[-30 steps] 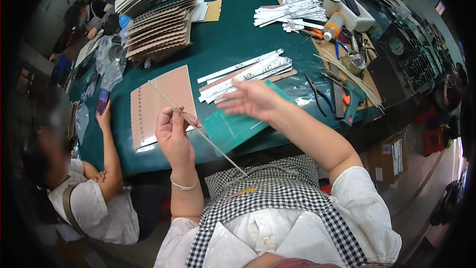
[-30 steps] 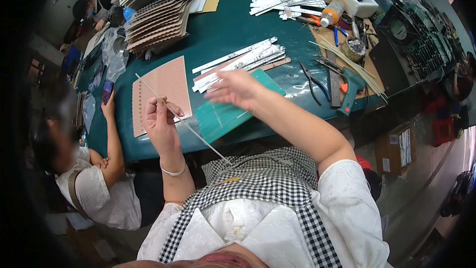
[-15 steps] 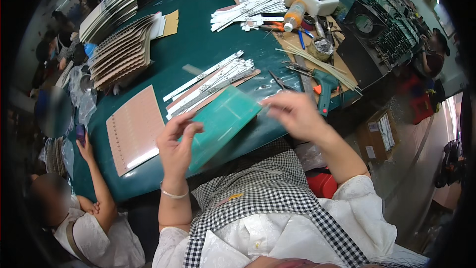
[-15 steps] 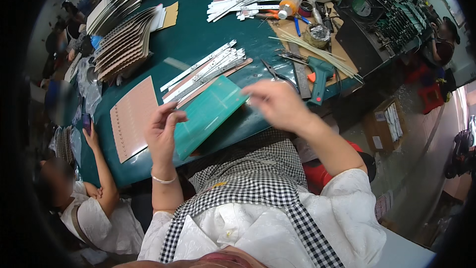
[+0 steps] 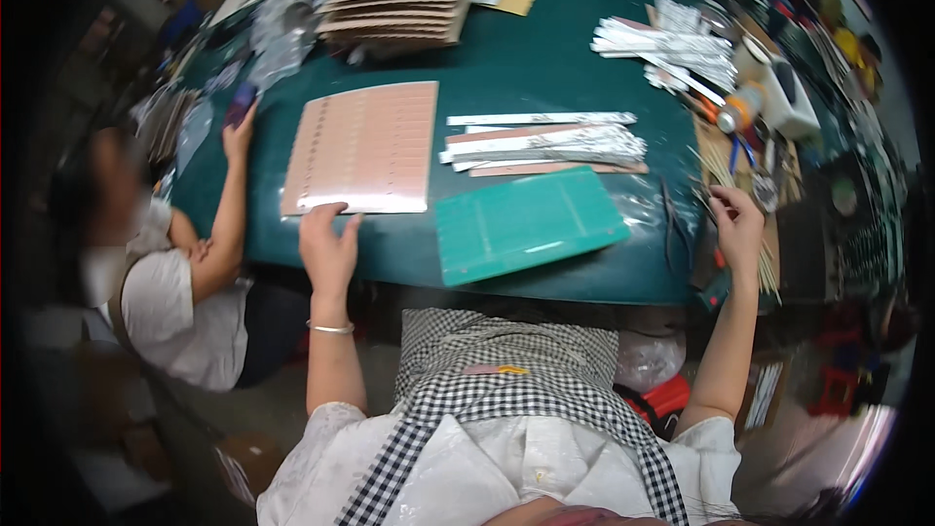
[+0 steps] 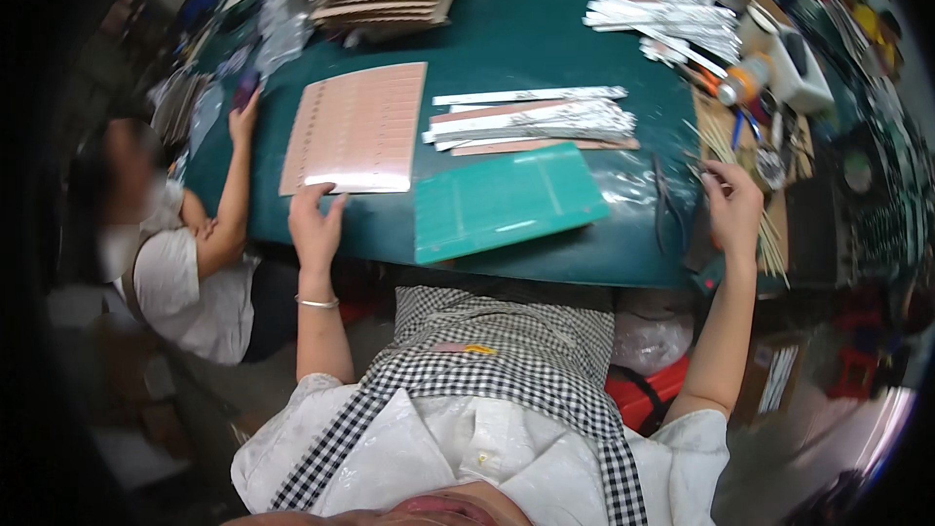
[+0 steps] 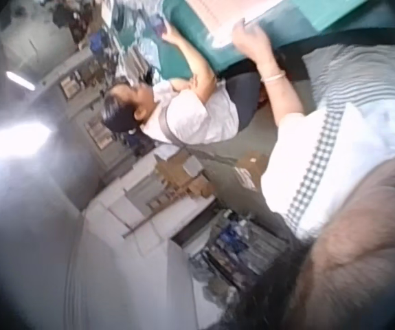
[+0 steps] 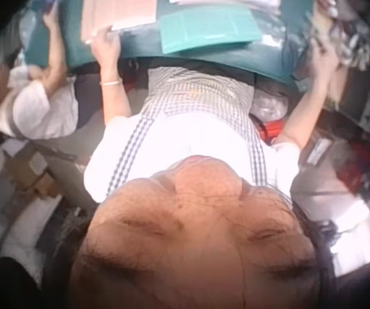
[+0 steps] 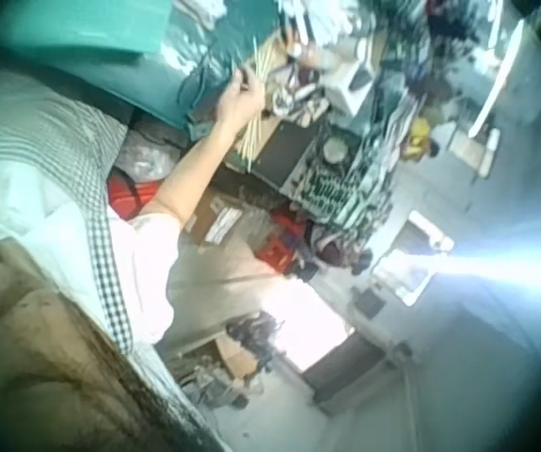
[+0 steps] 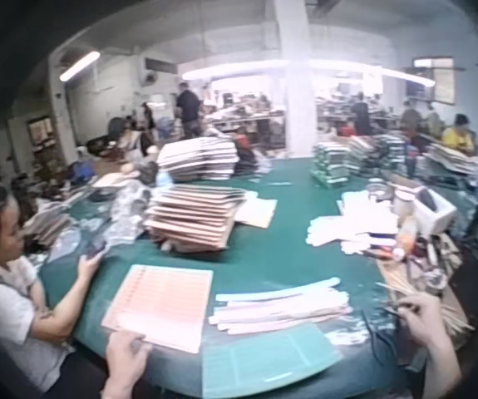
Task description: The person sits at a green workbench in a factory and assembles LED light strips. They pick up a large panel of LED strips, peel off individual strips, and place them onto a green cutting mat. The person repeats this process, handling the strips one by one and stacking them on the mat.
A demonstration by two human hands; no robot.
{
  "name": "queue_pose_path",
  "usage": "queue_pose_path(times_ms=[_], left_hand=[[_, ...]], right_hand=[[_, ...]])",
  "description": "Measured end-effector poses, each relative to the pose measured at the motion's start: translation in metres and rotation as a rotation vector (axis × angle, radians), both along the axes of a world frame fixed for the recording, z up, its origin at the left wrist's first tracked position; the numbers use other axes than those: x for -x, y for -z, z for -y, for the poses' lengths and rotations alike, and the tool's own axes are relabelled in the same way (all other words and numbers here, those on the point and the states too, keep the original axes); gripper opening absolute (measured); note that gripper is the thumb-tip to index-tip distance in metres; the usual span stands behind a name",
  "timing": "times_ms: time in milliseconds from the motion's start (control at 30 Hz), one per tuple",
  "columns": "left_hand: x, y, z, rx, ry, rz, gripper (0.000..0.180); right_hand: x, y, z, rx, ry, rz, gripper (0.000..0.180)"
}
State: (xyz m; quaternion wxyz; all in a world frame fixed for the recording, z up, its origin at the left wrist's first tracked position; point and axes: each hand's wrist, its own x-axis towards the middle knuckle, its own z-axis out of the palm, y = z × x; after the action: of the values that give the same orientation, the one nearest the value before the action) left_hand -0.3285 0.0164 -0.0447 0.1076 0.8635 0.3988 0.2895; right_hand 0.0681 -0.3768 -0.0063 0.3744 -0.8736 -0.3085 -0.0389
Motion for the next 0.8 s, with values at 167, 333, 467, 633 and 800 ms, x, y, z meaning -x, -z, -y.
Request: queue_pose_path(times_ms=[167,333,467,633,800], left_hand=[[0.006,0.006,0.004,-0.079,0.006,-0.101,0.056],[0.010,0.002,-0.001,0.255,-0.104,0.262,0.069],[0.024,0.007,-0.008,0.950,-0.063,1.114,0.072],[0.039,0.004,-0.017,1.223,-0.069,1.453,0.067],[0.029,-0.005,-0.017,1.341,-0.028,1.768,0.064]], right_hand=[[0.050,-0.037,-0.143,-0.059,-0.598,-0.523,0.021],[0.096,-0.027,-0.273,0.101,-0.889,-0.706,0.032],[0.178,0.007,-0.330,0.332,-1.051,0.037,0.060],[0.244,0.035,-0.363,0.484,-1.015,0.478,0.077],[0.246,0.056,-0.375,0.466,-1.009,0.842,0.041]])
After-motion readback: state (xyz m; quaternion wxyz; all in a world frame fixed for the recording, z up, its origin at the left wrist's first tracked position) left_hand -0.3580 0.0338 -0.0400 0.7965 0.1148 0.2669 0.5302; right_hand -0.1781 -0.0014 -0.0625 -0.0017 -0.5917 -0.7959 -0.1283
